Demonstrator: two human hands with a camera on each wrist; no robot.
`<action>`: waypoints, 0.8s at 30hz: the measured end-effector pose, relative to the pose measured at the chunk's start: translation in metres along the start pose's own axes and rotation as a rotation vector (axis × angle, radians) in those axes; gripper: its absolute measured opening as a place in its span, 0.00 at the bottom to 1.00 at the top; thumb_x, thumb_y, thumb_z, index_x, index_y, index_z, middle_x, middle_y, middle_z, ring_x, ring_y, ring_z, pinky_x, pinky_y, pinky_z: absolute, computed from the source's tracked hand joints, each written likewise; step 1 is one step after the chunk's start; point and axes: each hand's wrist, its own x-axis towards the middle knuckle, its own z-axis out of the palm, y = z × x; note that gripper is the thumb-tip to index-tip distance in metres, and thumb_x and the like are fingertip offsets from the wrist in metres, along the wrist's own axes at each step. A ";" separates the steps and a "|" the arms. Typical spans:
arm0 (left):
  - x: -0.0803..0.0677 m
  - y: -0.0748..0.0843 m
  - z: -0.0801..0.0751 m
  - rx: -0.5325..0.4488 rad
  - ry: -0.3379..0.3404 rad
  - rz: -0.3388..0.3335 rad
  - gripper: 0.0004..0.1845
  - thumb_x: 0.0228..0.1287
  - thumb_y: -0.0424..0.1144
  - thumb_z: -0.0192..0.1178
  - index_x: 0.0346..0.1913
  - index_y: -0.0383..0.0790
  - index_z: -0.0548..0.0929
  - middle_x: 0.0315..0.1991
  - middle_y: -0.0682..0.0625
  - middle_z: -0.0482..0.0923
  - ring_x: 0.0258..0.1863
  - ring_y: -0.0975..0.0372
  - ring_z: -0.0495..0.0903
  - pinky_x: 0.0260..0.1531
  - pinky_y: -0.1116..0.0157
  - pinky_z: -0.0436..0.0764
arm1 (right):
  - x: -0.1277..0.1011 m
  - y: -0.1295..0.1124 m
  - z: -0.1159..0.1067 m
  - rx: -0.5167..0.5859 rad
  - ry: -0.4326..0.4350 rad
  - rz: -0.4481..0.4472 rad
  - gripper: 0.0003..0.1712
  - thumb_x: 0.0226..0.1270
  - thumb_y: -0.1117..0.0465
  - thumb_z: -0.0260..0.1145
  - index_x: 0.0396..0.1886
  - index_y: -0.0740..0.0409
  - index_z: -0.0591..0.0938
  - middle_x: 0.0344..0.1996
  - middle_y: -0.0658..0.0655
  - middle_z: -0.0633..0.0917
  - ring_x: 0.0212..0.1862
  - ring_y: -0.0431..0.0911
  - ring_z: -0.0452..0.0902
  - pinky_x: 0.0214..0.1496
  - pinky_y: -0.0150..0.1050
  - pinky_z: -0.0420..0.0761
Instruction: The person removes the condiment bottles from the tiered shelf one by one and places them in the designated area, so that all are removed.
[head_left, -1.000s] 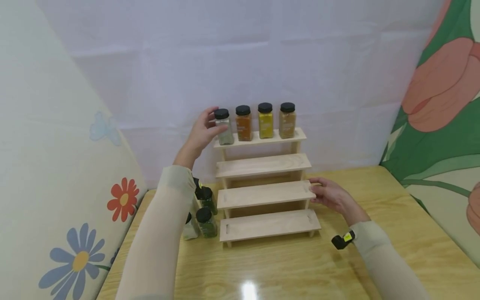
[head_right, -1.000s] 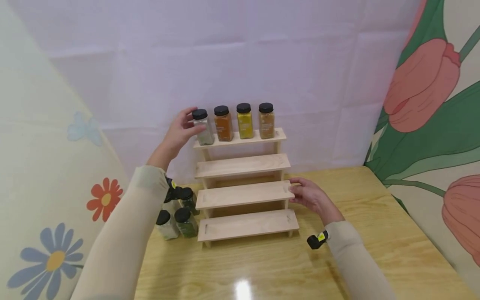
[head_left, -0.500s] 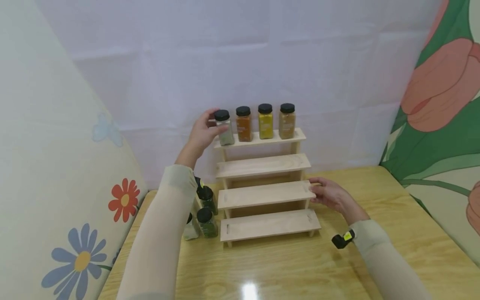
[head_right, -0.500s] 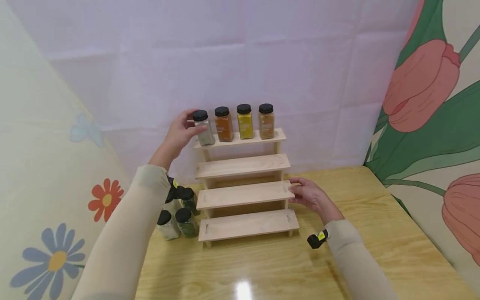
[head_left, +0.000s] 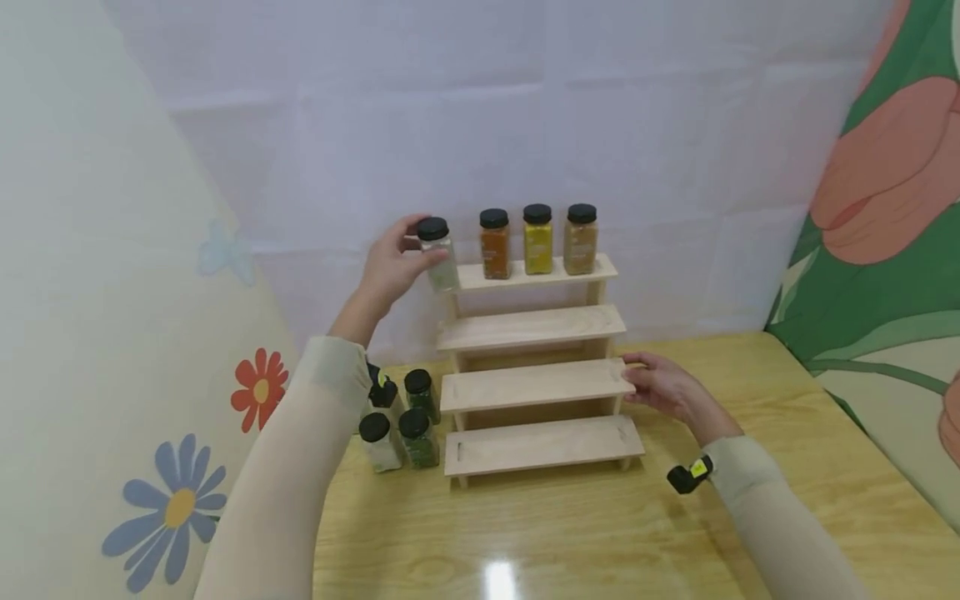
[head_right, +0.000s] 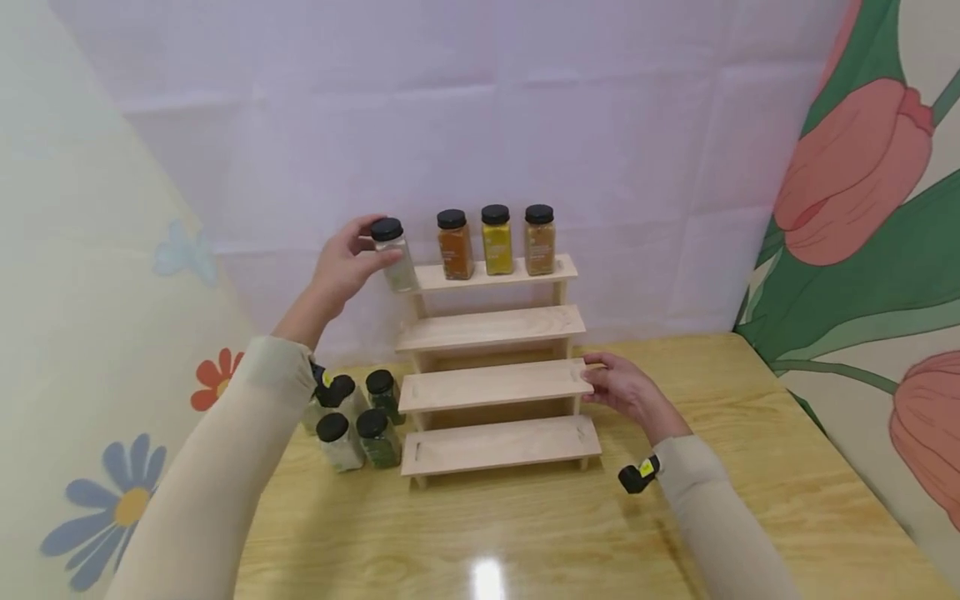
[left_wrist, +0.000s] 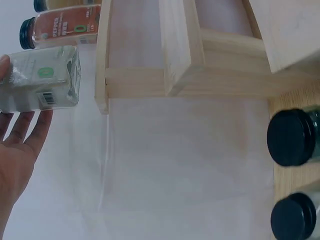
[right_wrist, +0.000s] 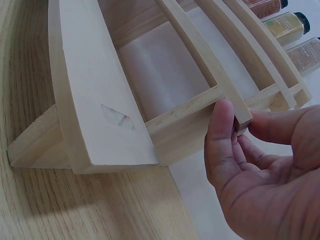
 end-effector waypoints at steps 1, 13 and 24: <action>-0.002 0.000 -0.002 0.009 0.001 0.000 0.35 0.64 0.44 0.72 0.72 0.47 0.71 0.62 0.45 0.74 0.60 0.53 0.76 0.53 0.54 0.79 | 0.000 0.000 0.000 -0.002 -0.001 -0.001 0.32 0.78 0.72 0.51 0.75 0.74 0.51 0.36 0.50 0.81 0.35 0.39 0.80 0.39 0.32 0.83; -0.022 0.005 -0.014 0.005 -0.022 0.018 0.35 0.61 0.43 0.74 0.69 0.48 0.73 0.59 0.47 0.75 0.58 0.55 0.77 0.51 0.54 0.78 | 0.001 0.002 -0.004 -0.016 -0.007 -0.013 0.32 0.78 0.70 0.53 0.74 0.73 0.53 0.38 0.50 0.81 0.37 0.39 0.81 0.41 0.34 0.84; -0.045 0.008 -0.018 -0.014 -0.045 0.025 0.32 0.59 0.41 0.75 0.66 0.46 0.75 0.57 0.47 0.78 0.54 0.57 0.78 0.46 0.61 0.80 | 0.000 0.002 -0.002 -0.043 -0.004 -0.015 0.32 0.78 0.70 0.53 0.75 0.73 0.52 0.39 0.50 0.81 0.37 0.39 0.81 0.39 0.32 0.84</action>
